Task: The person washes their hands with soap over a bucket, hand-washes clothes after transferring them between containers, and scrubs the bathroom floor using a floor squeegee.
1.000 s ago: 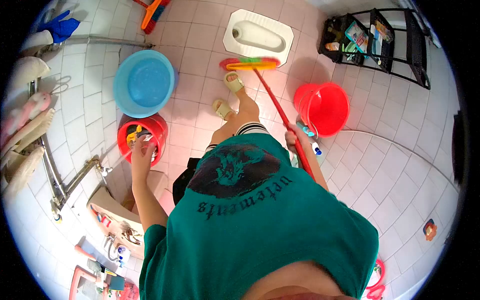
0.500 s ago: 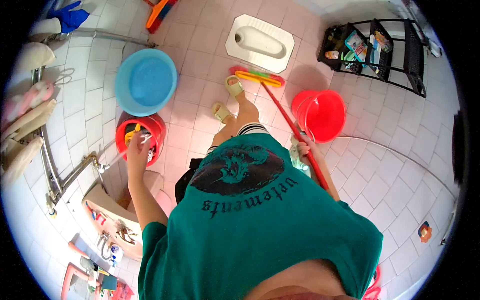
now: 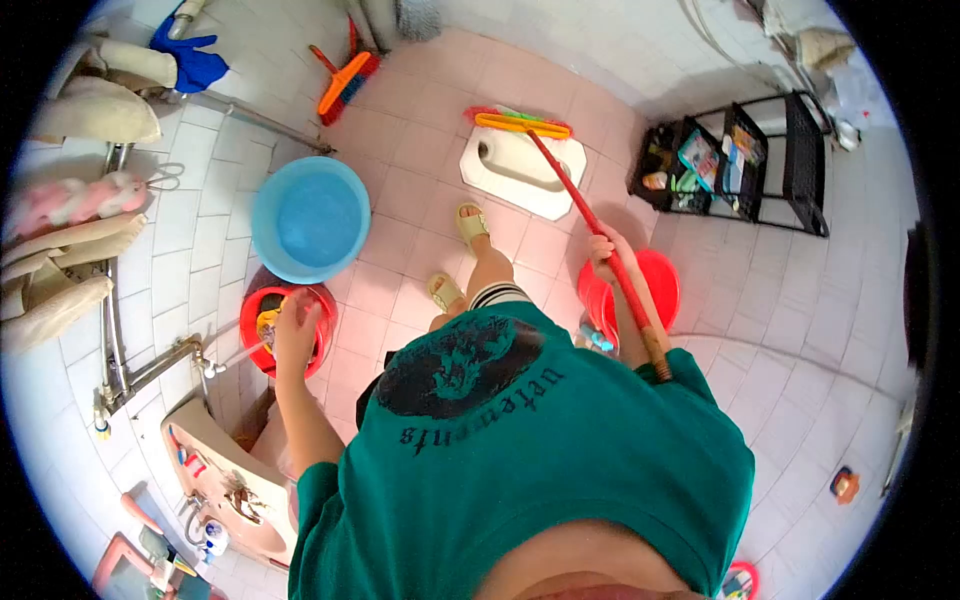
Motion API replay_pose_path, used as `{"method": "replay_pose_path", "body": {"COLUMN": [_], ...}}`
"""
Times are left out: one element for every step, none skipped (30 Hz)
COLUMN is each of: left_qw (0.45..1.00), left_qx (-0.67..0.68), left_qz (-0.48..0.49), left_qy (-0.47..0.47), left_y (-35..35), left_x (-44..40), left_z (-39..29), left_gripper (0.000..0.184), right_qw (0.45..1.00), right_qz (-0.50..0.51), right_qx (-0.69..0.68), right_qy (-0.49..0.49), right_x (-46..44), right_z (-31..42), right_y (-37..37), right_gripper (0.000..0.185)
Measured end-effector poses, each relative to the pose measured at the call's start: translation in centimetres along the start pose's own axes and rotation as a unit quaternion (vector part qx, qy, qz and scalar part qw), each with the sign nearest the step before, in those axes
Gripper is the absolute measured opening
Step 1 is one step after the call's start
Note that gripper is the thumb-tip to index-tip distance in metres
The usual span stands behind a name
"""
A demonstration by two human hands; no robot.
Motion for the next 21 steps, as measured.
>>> {"method": "replay_pose_path", "body": {"left_qw": [1.0, 0.999, 0.995, 0.996, 0.994, 0.994, 0.993, 0.991, 0.989, 0.986, 0.982, 0.984, 0.982, 0.983, 0.983, 0.981, 0.978, 0.978, 0.977, 0.975, 0.973], "left_qx": [0.003, 0.013, 0.022, 0.005, 0.005, -0.004, -0.014, -0.014, 0.007, 0.029, 0.052, 0.054, 0.064, 0.076, 0.087, 0.09, 0.102, 0.086, 0.071, 0.069, 0.081], "left_qz": [-0.012, 0.002, 0.016, -0.031, -0.043, -0.067, -0.091, -0.101, -0.085, -0.07, -0.051, -0.027, -0.036, -0.046, -0.055, -0.083, -0.091, -0.093, -0.095, -0.109, -0.121], "left_qy": [0.003, 0.046, 0.092, 0.088, 0.099, 0.089, 0.078, 0.09, 0.121, 0.147, 0.173, 0.168, 0.174, 0.162, 0.155, 0.148, 0.155, 0.167, 0.176, 0.179, 0.177], "left_y": [0.4, 0.5, 0.5, 1.1, 1.3, 1.5, 1.7, 1.7, 1.2, 0.9, 0.5, 0.2, 0.2, -0.1, -0.7, -1.1, -1.1, -1.0, -1.1, -1.0, -0.9], "left_x": [0.2, 0.7, 1.3, 1.7, 1.6, 1.6, 1.5, 1.4, 1.2, 0.5, -0.3, -1.0, -2.0, -2.5, -2.5, -2.9, -3.3, -3.2, -3.1, -3.0, -3.2], "left_z": [0.3, 1.1, 1.9, 2.0, 2.0, 1.4, 0.6, -0.1, -0.7, -1.5, -2.5, -4.7, -5.0, -4.9, -4.3, -2.7, -3.1, -4.1, -5.0, -5.6, -5.5], "left_gripper": [0.038, 0.039, 0.041, 0.045, 0.045, 0.046, 0.047, 0.047, 0.046, 0.046, 0.045, 0.044, 0.044, 0.044, 0.044, 0.045, 0.045, 0.045, 0.046, 0.047, 0.047], "right_qw": [1.0, 0.999, 0.999, 0.999, 0.999, 0.998, 0.998, 0.995, 0.991, 0.979, 0.992, 0.986, 0.981, 0.973, 0.969, 0.963, 0.97, 0.963, 0.953, 0.956, 0.953], "right_qz": [0.013, 0.025, 0.034, 0.026, 0.018, -0.024, -0.025, -0.04, -0.053, 0.024, -0.015, -0.04, -0.02, -0.1, -0.109, -0.114, -0.136, -0.132, -0.124, -0.108, -0.097], "right_qx": [0.009, 0.024, 0.037, 0.044, 0.051, 0.051, 0.058, 0.091, 0.125, 0.199, 0.129, 0.162, 0.177, 0.206, 0.215, 0.224, 0.152, 0.205, 0.258, 0.24, 0.244], "right_qy": [-0.012, -0.01, -0.011, -0.003, 0.005, 0.027, 0.012, 0.018, 0.024, 0.037, -0.001, -0.01, -0.07, -0.018, -0.059, -0.098, -0.131, -0.114, -0.096, -0.132, -0.151], "right_x": [-1.2, -3.2, -5.4, -7.8, -10.0, -11.6, -13.4, -15.4, -17.3, -18.3, -16.4, -15.0, -13.6, -9.6, -7.4, -6.4, -6.5, -7.1, -7.7, -8.3, -9.4], "right_z": [1.6, 3.5, 4.9, 5.7, 6.6, 6.5, 6.8, 7.2, 7.4, 7.9, 7.0, 7.3, 7.7, 7.2, 7.6, 8.8, 10.4, 12.3, 13.5, 13.6, 13.8], "right_y": [-1.2, -2.5, -4.5, -6.5, -8.6, -10.8, -11.8, -12.2, -12.7, -11.5, -11.1, -9.0, -6.7, -8.0, -8.7, -9.4, -10.0, -11.8, -14.8, -18.1, -20.7], "right_gripper": [0.015, 0.018, 0.02, 0.022, 0.024, 0.024, 0.024, 0.025, 0.025, 0.029, 0.03, 0.031, 0.026, 0.022, 0.021, 0.02, 0.021, 0.021, 0.021, 0.024, 0.025]}}
Point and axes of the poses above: each hand's wrist, its own x-axis away from the middle knuckle, its own y-axis out of the back of the hand, z = x × y, the point moved 6 cm from there along -x, towards the middle knuckle, and after that the axes turned 9 degrees about y, right-handed, at the moved point
